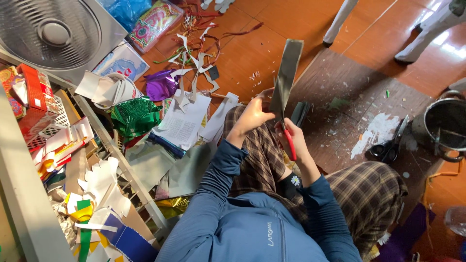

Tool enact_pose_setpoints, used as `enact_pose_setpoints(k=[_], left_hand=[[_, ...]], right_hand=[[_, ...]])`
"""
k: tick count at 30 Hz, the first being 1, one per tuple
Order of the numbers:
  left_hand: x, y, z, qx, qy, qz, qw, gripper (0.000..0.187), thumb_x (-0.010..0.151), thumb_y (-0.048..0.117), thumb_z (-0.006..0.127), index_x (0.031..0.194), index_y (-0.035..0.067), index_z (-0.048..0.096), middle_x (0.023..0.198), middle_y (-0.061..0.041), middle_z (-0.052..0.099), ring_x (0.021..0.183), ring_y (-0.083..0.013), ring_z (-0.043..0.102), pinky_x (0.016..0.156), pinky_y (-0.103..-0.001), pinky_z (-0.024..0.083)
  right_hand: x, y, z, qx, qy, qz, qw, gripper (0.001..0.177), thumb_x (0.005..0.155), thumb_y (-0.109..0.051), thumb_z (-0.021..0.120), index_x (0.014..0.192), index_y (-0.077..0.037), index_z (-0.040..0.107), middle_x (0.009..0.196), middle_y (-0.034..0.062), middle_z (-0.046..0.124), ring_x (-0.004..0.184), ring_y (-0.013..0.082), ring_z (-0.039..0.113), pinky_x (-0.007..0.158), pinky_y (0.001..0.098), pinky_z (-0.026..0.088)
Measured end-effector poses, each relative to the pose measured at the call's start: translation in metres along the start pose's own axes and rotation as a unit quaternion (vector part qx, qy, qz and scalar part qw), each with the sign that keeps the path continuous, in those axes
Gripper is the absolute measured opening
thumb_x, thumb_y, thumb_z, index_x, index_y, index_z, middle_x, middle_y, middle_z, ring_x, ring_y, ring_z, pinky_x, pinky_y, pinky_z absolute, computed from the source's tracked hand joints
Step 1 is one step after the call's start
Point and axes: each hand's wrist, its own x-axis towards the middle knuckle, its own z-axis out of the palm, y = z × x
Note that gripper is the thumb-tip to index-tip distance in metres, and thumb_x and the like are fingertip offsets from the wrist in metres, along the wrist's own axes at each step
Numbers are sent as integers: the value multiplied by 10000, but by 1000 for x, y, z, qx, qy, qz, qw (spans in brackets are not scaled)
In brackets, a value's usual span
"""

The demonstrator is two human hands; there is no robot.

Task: Cut and shape a piece of grey foam using scissors

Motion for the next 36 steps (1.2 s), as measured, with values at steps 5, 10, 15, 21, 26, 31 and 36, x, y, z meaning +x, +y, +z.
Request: enact_pose_setpoints(k=[5, 10, 15, 21, 26, 31, 36], left_hand=[[33, -8, -28, -19, 76, 139, 987, 238, 994, 262, 822, 1046, 36, 767, 876, -118, 750, 868, -192, 676, 805, -362, 586], [66, -58, -35, -217, 198, 103, 950, 241, 1005, 217, 862, 1120, 11, 813, 1004, -119, 837, 887, -159, 782, 874, -341, 653], [41, -53, 0, -224, 258, 60, 938, 273, 906, 229, 954, 1051, 43, 816, 899, -56, 822, 846, -82, 747, 810, -239, 620], [29, -78, 26, -161, 245, 27, 956, 256, 800, 207, 1026, 964, 122, 848, 841, -14, 817, 789, -46, 711, 719, -225, 604], [18, -38, 35, -187, 236, -1, 954, 242, 819, 252, 1004, 903, 103, 833, 764, -19, 790, 704, -53, 709, 650, -209, 610], [18, -30, 36, -203, 248, -21, 947, 249, 814, 253, 1000, 849, 88, 816, 703, -27, 757, 642, -69, 715, 579, -202, 605], [13, -10, 38, -190, 253, -24, 948, 226, 851, 255, 960, 830, 86, 812, 671, -34, 747, 622, -65, 703, 557, -205, 602]], right_hand=[[-7, -24, -10, -120, -71, -1, 990, 179, 938, -130, 754, 1115, -153, 765, 743, 84, 687, 692, 137, 580, 612, 373, 529], [-8, -26, -7, -109, -106, 20, 988, 171, 927, -123, 741, 1096, -147, 761, 746, 53, 692, 686, 143, 588, 625, 357, 534], [-3, -27, 7, 64, -68, 54, 994, 97, 1039, -67, 662, 1057, 8, 720, 600, 217, 683, 438, 250, 690, 380, 345, 555], [1, -3, 14, 80, -74, -16, 994, 174, 1111, -149, 612, 1178, 10, 641, 653, 237, 692, 503, 265, 702, 438, 379, 566], [-6, -2, 30, 125, -37, -25, 991, 136, 1083, -81, 534, 1144, 22, 599, 626, 214, 647, 478, 275, 673, 425, 371, 549], [-9, -13, 40, 157, 3, -46, 987, 109, 1043, -11, 519, 1085, 42, 606, 530, 234, 597, 387, 306, 629, 353, 375, 503], [-12, -6, 39, 150, 18, -65, 986, 104, 1039, -7, 536, 1019, 29, 631, 505, 216, 596, 349, 273, 600, 330, 346, 481]])
